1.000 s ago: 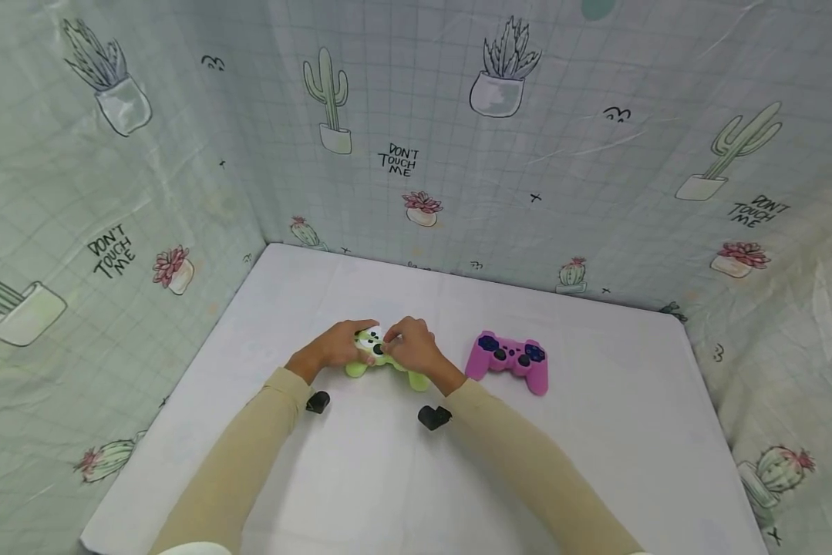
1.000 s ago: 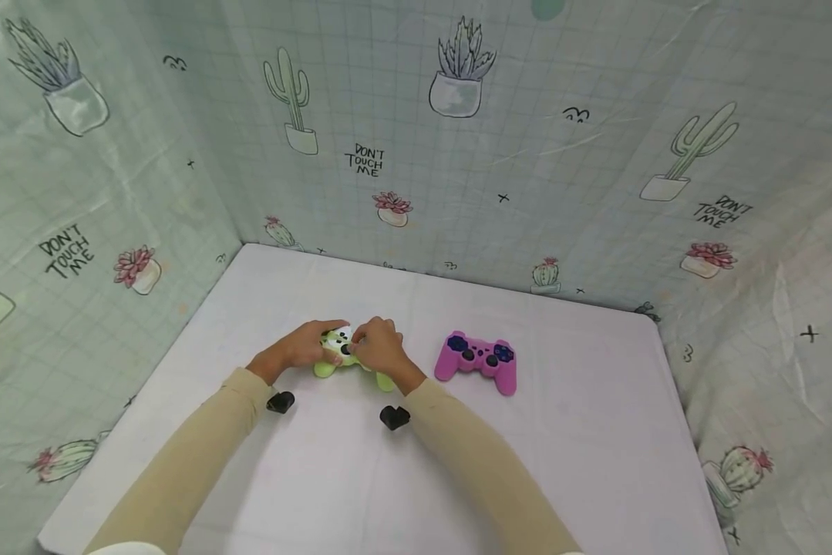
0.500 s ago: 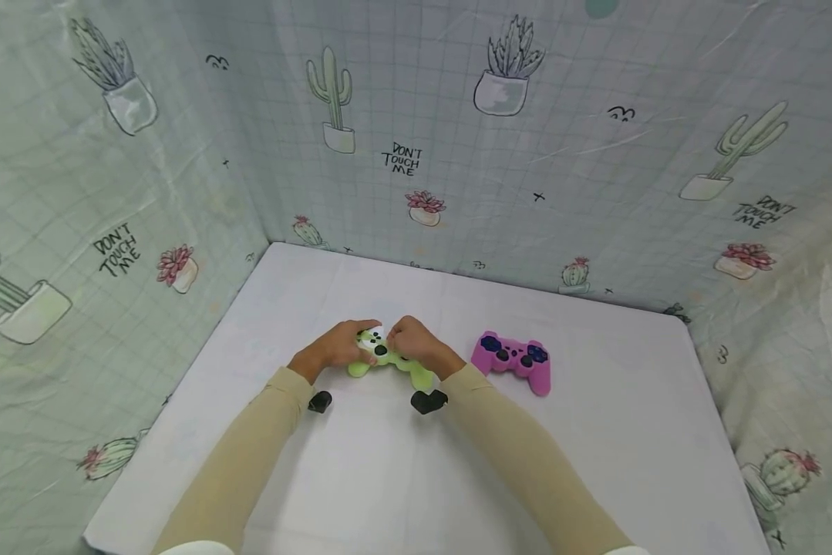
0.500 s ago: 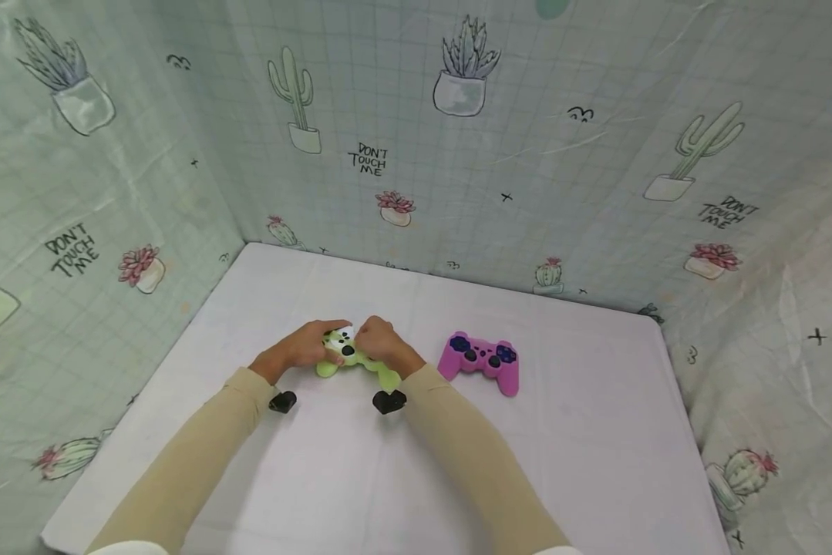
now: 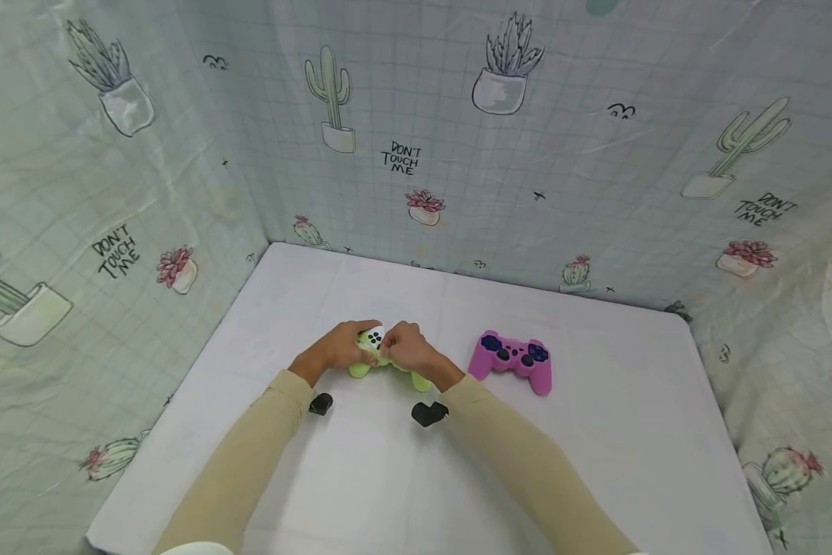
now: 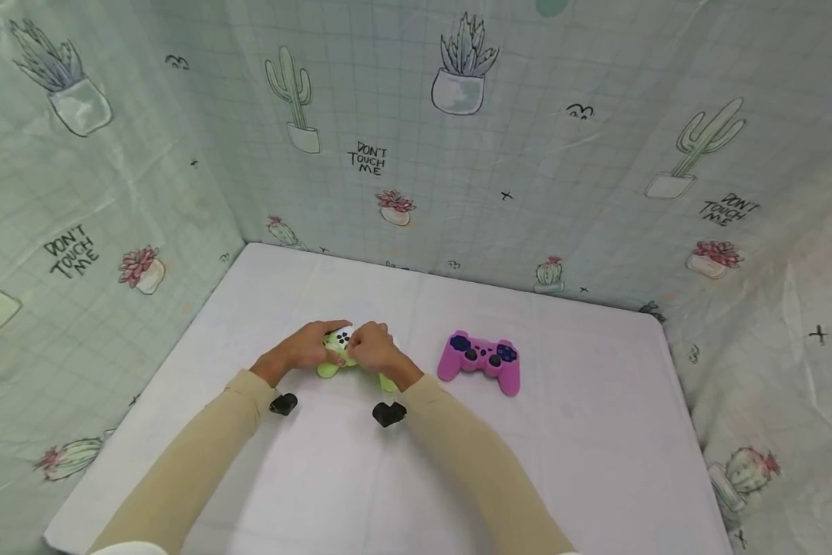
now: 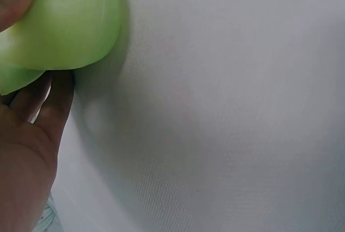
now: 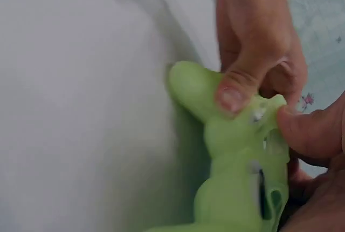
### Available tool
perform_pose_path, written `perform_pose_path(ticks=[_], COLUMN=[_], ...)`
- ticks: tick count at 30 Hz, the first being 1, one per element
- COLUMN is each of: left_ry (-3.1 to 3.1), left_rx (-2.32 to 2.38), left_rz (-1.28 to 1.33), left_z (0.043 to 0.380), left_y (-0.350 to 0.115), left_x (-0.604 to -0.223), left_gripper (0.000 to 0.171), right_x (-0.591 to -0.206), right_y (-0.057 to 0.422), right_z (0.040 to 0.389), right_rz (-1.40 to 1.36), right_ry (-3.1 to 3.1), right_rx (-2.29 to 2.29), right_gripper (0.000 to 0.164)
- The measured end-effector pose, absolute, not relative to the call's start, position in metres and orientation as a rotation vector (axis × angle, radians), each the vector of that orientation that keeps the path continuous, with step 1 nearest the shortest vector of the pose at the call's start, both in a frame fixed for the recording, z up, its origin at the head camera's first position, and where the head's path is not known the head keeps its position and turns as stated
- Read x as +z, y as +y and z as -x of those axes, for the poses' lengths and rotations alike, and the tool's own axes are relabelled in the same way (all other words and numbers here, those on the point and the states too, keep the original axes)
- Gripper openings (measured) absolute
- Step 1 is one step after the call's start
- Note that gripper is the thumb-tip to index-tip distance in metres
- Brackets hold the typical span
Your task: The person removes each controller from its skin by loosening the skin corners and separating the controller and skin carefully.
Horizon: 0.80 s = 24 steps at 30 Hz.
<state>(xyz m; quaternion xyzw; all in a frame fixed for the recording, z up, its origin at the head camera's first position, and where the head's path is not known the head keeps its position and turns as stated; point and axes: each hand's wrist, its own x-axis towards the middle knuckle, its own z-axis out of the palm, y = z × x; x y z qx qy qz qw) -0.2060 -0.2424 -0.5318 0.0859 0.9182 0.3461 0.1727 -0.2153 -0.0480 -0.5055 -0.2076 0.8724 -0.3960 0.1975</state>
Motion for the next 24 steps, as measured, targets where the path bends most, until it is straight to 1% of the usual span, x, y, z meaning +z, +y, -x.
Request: perform_pose_path(ticks=[4,10,14,18,24], left_ry=[2.602,2.599,2.608,2.646,2.773], left_rx=[0.988,0.994,1.016,1.051,1.224], left_rz=[-0.222,-0.222,-0.239,-0.277,-0.272], left_z=[0.205,0.205,0.201,0.197,0.185], left_y=[-0.241,-0.240,-0.241,-0.242,-0.241], left_x=[-0.531,-0.535,-0.537,-0.537,-0.543], left_gripper=[0.083,0.083,0.083,0.082,0.074], right_x=[-0.509,-0.516,-0.516,-0.513,-0.515], right_y=[-0.051,-0.053,-0.054,-0.050,-0.024], right_z=[0.203,0.192,0.195,0.199,0.195], right_rz=[0.679,0.523,0.425,0.383,0.464], right_ry=[2.685,2.849,2.858,2.806,2.768], right_rx=[-0.939,-0.872,-0.910,-0.989,-1.198], right_gripper=[0.025,0.016,0.004,0.020,0.034])
